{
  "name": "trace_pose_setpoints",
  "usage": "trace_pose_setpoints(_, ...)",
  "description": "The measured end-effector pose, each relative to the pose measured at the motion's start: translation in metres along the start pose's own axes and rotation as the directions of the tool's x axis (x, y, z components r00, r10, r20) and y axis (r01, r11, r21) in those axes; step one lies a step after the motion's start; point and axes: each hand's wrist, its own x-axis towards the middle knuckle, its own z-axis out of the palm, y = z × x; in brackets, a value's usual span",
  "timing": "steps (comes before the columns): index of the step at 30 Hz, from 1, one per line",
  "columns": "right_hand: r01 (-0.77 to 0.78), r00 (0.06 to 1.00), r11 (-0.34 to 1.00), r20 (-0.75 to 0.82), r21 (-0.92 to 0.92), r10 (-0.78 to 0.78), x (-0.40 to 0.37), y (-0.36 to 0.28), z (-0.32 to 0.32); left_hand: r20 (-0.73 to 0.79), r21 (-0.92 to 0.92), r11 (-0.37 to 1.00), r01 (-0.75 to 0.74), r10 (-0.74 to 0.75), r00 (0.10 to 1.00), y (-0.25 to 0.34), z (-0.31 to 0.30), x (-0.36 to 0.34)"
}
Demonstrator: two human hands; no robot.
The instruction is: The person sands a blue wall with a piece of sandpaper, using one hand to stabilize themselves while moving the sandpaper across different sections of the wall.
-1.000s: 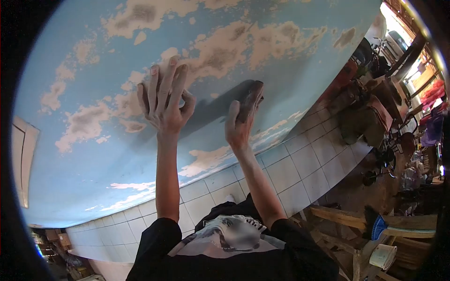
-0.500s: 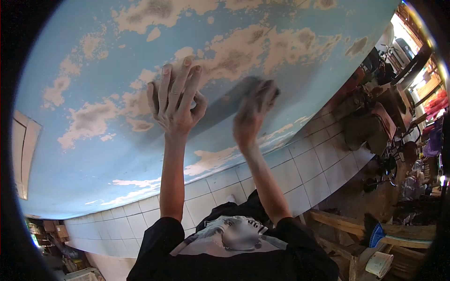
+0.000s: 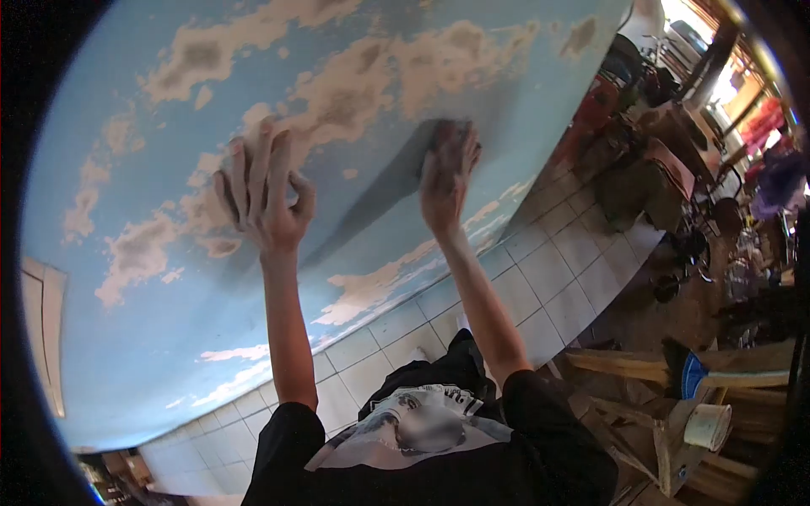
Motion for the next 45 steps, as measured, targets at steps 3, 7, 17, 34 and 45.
trace_pose_setpoints(3,-0.268,0.932,0.930,-0.176,0.251,0.316,0.041,0.036,-0.009,-0.009,0.023,1.000,-0.004,0.004,1.000,0.003,-0.002,0.003)
trace_pose_setpoints(7,-0.276,0.890,0.898,-0.260,0.343,0.373,0.090,0.071,-0.028,-0.014,0.019,0.999,-0.029,0.029,0.999,0.001,0.001,0.001)
trace_pose_setpoints(17,-0.002,0.992,1.000,-0.128,-0.010,0.001,0.074,0.054,-0.007,-0.091,-0.136,0.985,0.107,-0.120,0.989,0.046,0.014,-0.015)
trace_pose_setpoints(34,-0.052,0.983,0.999,-0.174,0.015,0.054,0.169,0.120,-0.052,0.045,0.057,0.913,0.405,-0.407,0.912,0.101,0.041,-0.014)
trace_pose_setpoints(45,0.191,0.970,0.980,-0.141,-0.055,-0.197,0.137,0.156,-0.043,-0.028,-0.022,0.999,-0.024,0.023,0.999,0.145,0.098,0.023)
